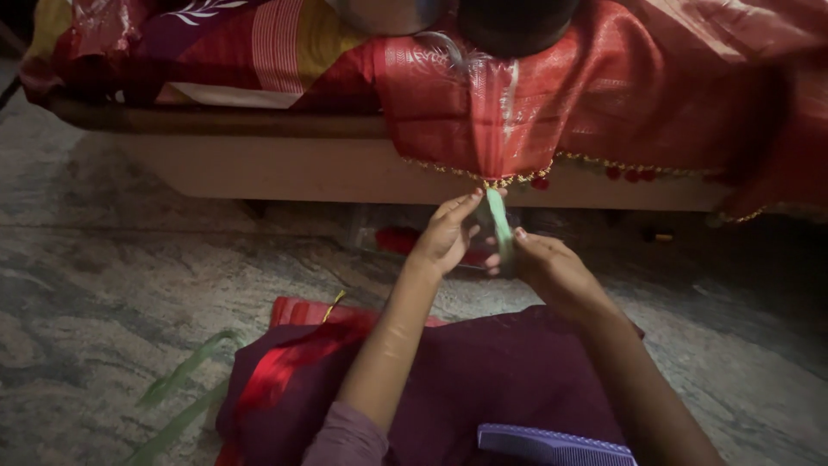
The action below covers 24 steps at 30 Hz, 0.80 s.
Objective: Preparing and attaching decorative ribbon tassels to the edge of a saree.
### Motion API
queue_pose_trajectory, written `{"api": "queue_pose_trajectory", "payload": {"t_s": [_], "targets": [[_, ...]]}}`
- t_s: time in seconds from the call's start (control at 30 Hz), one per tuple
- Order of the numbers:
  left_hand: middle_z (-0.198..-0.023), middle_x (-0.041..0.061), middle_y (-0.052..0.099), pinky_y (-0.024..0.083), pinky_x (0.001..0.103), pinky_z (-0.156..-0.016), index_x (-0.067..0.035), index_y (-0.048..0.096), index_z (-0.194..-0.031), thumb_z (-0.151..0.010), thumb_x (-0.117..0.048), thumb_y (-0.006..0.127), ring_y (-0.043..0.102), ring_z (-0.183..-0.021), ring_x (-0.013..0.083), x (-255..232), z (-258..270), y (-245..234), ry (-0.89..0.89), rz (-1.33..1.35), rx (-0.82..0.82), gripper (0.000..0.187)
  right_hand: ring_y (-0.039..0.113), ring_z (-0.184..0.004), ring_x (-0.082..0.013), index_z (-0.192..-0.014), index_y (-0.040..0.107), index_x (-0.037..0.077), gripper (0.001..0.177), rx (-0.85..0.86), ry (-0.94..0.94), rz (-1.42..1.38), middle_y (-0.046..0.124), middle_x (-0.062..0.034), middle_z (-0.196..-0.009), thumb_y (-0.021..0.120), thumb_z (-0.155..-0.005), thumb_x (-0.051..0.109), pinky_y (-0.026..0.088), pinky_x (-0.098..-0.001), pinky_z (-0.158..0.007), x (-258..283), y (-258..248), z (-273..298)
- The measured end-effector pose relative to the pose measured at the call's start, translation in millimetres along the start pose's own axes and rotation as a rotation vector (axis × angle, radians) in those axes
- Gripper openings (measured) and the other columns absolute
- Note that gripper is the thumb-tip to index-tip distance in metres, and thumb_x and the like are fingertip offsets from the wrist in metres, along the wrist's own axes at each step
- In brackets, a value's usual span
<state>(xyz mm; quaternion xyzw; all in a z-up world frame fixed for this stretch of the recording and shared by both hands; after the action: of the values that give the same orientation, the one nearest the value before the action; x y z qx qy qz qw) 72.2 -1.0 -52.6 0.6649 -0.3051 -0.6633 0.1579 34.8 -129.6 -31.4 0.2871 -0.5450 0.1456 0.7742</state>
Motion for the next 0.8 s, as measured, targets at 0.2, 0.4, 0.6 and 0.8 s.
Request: {"api": "queue_pose_trajectory", "payload": {"t_s": [0.2,0.4,0.6,0.8], "targets": [[-0.101,0.003,0.076,0.047,0.034,-0.100,-0.003,0.072,-0.121,-0.107,-0.030,0.058,0.067,-0.099,0.0139,9.3,-7.7,-9.0,0.026,-0.017,-0.018,0.033,0.070,-0.093,-0.0236,-0.124,0.066,-0.004,0.049,-0.014,0.019,0.074,0.075,-0.0133,-0.095,0.036,-0.109,0.033,0.054,-0.0439,-0.092,-4.6,-1.9,7.8],[-0.101,0.007,0.076,0.055,0.033,-0.092,-0.002,0.074,-0.120,-0.108,-0.022,0.056,0.069,-0.094,0.0145,21.3,-14.0,-24.7,0.133,-0.136,-0.095,0.029,0.072,-0.092,-0.0211,-0.122,0.068,0.001,0.041,-0.064,0.067,0.150,0.077,-0.0105,-0.092,0.041,-0.106,0.027,0.056,-0.0402,-0.092,-16.2,-2.3,10.7],[-0.103,0.008,0.079,0.055,0.027,-0.083,0.001,0.076,-0.118,-0.109,-0.017,0.056,0.070,-0.092,0.0117,-5.4,12.6,-13.1,0.381,-0.574,-0.390,0.028,0.071,-0.078,-0.0153,-0.111,0.073,0.002,0.030,-0.118,-0.027,0.350,0.075,-0.0051,-0.080,0.052,-0.105,0.023,0.057,-0.0334,-0.081,-47.1,-17.1,6.3],[-0.095,0.003,0.076,0.048,0.022,-0.059,-0.004,0.072,-0.114,-0.107,-0.020,0.051,0.058,-0.070,0.0049,23.7,7.6,-6.7,0.193,-0.128,-0.384,0.027,0.069,-0.069,-0.0121,-0.105,0.075,0.001,0.027,-0.217,-0.169,0.619,0.076,-0.0052,-0.076,0.058,-0.103,0.021,0.054,-0.0290,-0.065,-56.1,-10.4,-4.9]]}}
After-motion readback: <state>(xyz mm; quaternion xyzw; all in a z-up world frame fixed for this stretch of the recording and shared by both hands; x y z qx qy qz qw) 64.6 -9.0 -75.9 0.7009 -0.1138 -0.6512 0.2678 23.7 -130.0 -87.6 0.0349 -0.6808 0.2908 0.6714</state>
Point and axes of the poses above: each hand's wrist, its own z-axis away from the middle knuckle, its own y-axis out of the palm, x = y × z, the point moved 9 cm from there along -z, towards the middle knuckle
